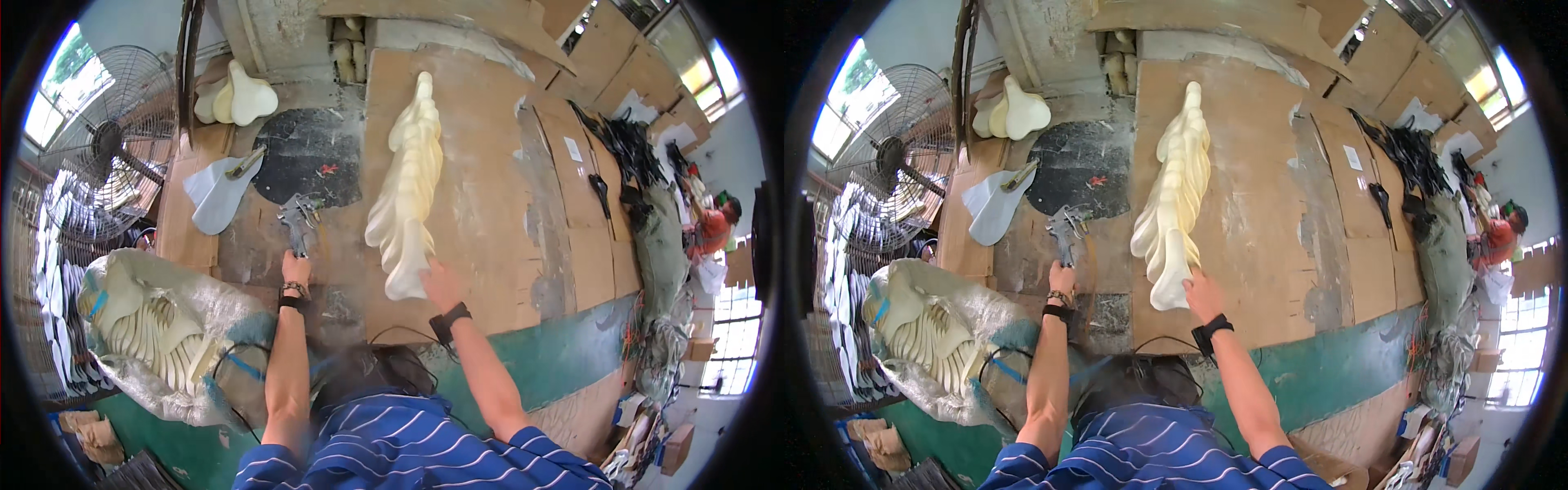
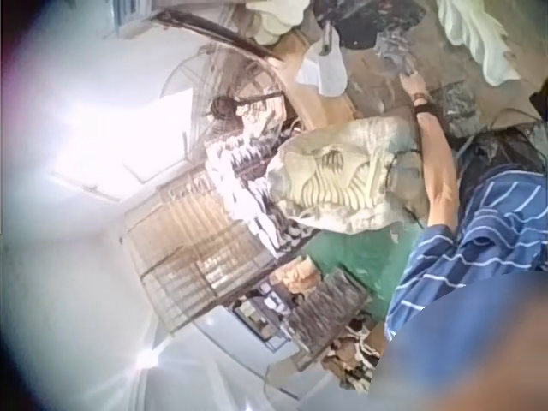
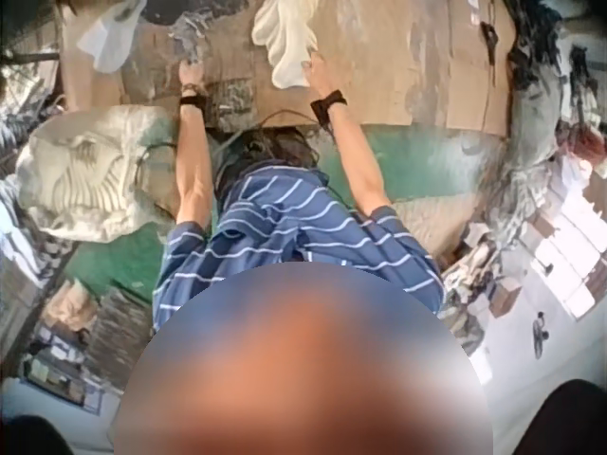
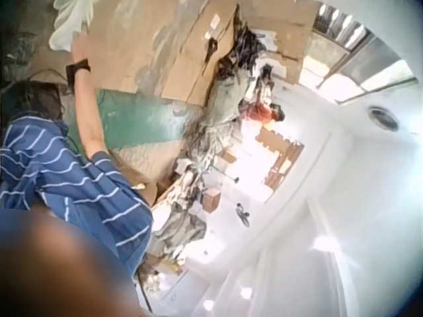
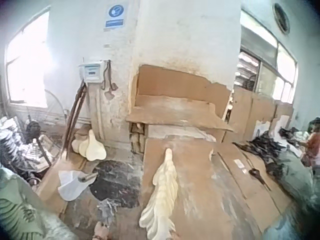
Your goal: The person removes white shoe parts from a large sack and places them on a workbench. They use a handheld pneumatic tool to trim the edges of the parts, then toss them into a cardboard box. The process is repeated for multiple items.
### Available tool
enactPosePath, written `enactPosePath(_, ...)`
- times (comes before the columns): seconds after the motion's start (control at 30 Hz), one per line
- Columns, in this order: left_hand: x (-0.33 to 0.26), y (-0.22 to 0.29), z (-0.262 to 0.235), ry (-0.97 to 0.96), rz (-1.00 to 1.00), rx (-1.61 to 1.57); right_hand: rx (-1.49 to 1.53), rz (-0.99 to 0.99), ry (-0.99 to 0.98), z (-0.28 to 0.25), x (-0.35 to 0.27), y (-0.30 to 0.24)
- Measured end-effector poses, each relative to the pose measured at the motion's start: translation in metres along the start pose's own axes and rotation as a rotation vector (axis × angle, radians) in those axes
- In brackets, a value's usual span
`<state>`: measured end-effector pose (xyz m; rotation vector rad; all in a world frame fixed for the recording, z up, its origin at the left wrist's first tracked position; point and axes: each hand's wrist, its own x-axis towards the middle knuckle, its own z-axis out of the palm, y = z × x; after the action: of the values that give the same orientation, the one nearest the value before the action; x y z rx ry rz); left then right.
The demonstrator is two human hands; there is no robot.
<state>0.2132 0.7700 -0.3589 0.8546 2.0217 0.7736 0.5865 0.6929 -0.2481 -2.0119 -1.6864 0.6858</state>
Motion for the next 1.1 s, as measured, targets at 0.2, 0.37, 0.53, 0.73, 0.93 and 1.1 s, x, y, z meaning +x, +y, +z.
enactPosePath(0.2, -0.126, 0.053, -0.015, 0.038, 0.389, -0.161, -0.054, -0.04, 0.23, -0.007, -0.045, 0.001)
enactPosePath(0.37, -0.274, 0.094, -0.035, 0.046, 0.623, -0.225, 0.624, -0.136, 0.081, -0.048, -0.125, -0.1)
enactPosePath(0.53, -0.373, 0.063, -0.034, -0.35, 0.795, -0.297, 1.049, 0.136, 0.277, -0.062, -0.186, -0.162)
enactPosePath(0.73, -0.365, 0.04, -0.048, -0.572, 0.986, -0.065, 0.998, 0.111, 0.326, -0.145, -0.229, -0.104)
enactPosePath(0.93, -0.285, -0.107, -0.024, -0.642, 0.723, 0.53, 0.975, -0.103, 0.328, -0.274, -0.281, -0.072)
enactPosePath(1.1, -0.332, -0.177, 0.0, -0.877, 0.519, 0.67, 0.86, -0.057, 0.575, -0.301, -0.332, -0.014)
